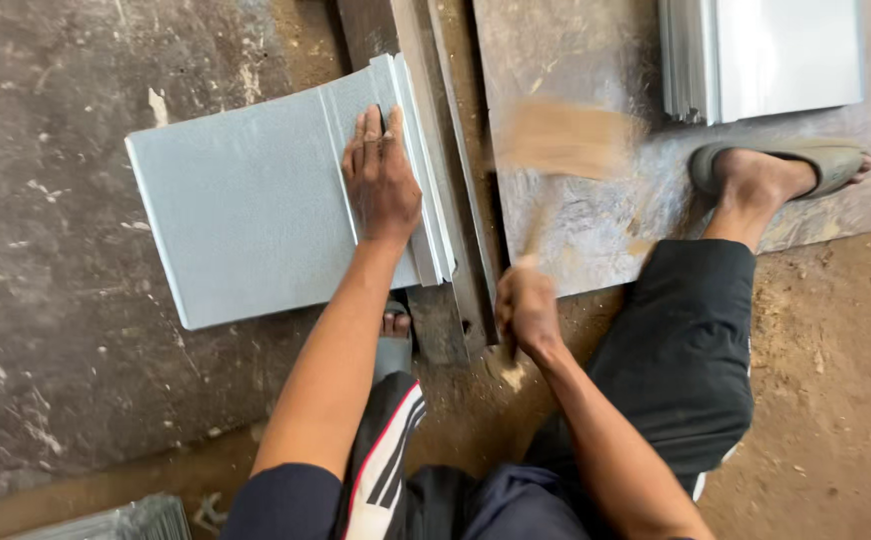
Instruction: The person sits on the ground and folds sheet metal pieces by hand over a metal angle bar, hammering the edge with a wooden mallet to crease it. They press the fold flat, set the finished sheet on a growing stack, and take new sheets from a pile to repeat the process.
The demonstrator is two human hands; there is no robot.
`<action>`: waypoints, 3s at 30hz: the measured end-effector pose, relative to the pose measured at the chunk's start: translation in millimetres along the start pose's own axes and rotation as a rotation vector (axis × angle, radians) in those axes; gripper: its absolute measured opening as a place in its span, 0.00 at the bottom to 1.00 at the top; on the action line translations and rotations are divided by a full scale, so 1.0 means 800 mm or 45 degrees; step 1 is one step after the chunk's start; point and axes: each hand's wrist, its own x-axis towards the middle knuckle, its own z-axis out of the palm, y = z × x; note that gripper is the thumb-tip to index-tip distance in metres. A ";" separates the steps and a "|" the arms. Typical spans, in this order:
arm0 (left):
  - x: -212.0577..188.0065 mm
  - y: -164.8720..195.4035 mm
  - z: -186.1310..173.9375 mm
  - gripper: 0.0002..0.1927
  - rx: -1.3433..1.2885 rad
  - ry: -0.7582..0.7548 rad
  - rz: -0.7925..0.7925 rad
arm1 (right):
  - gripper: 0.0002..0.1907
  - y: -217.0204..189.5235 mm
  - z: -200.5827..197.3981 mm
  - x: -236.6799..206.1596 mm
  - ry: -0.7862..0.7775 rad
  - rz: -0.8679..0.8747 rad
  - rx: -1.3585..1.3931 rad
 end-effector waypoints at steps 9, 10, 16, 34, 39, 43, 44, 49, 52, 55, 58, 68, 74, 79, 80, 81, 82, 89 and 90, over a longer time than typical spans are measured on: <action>-0.005 -0.004 0.018 0.25 -0.099 0.038 0.048 | 0.25 0.022 -0.009 -0.044 0.114 0.225 0.262; -0.004 -0.005 0.018 0.25 -0.089 0.060 0.066 | 0.28 0.026 -0.005 -0.049 0.071 0.378 0.190; -0.003 -0.004 0.000 0.27 -0.072 0.021 0.024 | 0.30 0.057 -0.009 -0.076 -0.031 0.087 -0.334; -0.006 -0.007 0.021 0.25 -0.088 0.064 0.116 | 0.30 0.090 -0.022 -0.127 0.037 0.153 0.288; -0.006 -0.002 0.010 0.25 -0.023 0.034 0.048 | 0.28 0.102 -0.026 -0.127 -0.018 0.208 0.228; 0.014 0.028 -0.016 0.35 -0.003 -0.084 -0.095 | 0.30 0.100 -0.062 -0.099 0.004 0.390 0.563; 0.017 0.037 -0.021 0.40 0.021 -0.210 -0.228 | 0.28 0.098 -0.073 -0.091 0.042 0.443 0.509; 0.022 0.074 -0.022 0.37 0.184 -0.209 -0.042 | 0.19 0.074 -0.115 -0.057 0.255 0.226 0.078; 0.001 0.090 -0.023 0.32 0.103 -0.250 0.141 | 0.23 0.034 -0.128 -0.035 0.385 -0.079 -0.274; -0.041 0.106 -0.040 0.31 -0.033 -0.298 0.456 | 0.22 -0.021 -0.142 -0.001 0.147 -0.198 0.151; -0.087 0.102 -0.071 0.34 -0.209 -0.366 0.862 | 0.27 -0.074 -0.147 0.037 -0.108 -0.086 0.233; -0.138 0.059 -0.127 0.38 -0.347 -0.635 0.961 | 0.28 -0.069 -0.080 -0.002 -0.405 -0.030 -0.458; -0.075 0.100 -0.118 0.31 -0.301 -0.284 1.138 | 0.23 -0.080 -0.122 -0.051 0.015 -0.382 0.242; -0.041 0.130 -0.083 0.32 -0.326 -0.057 0.892 | 0.08 -0.136 -0.195 -0.026 0.452 -0.786 0.540; -0.043 0.130 -0.076 0.33 -0.355 -0.193 0.868 | 0.04 -0.149 -0.216 -0.011 0.466 -0.824 0.527; -0.048 0.128 -0.069 0.33 -0.379 -0.329 0.842 | 0.05 -0.160 -0.236 0.006 0.477 -0.861 0.516; -0.055 0.125 -0.062 0.31 -0.362 -0.412 0.808 | 0.06 -0.168 -0.256 0.026 0.529 -0.849 0.530; -0.085 0.108 -0.022 0.13 -0.191 -0.589 0.684 | 0.22 -0.135 -0.337 0.164 0.821 -0.154 0.073; -0.085 0.108 -0.021 0.13 -0.179 -0.597 0.665 | 0.25 -0.127 -0.341 0.175 0.920 -0.291 -0.252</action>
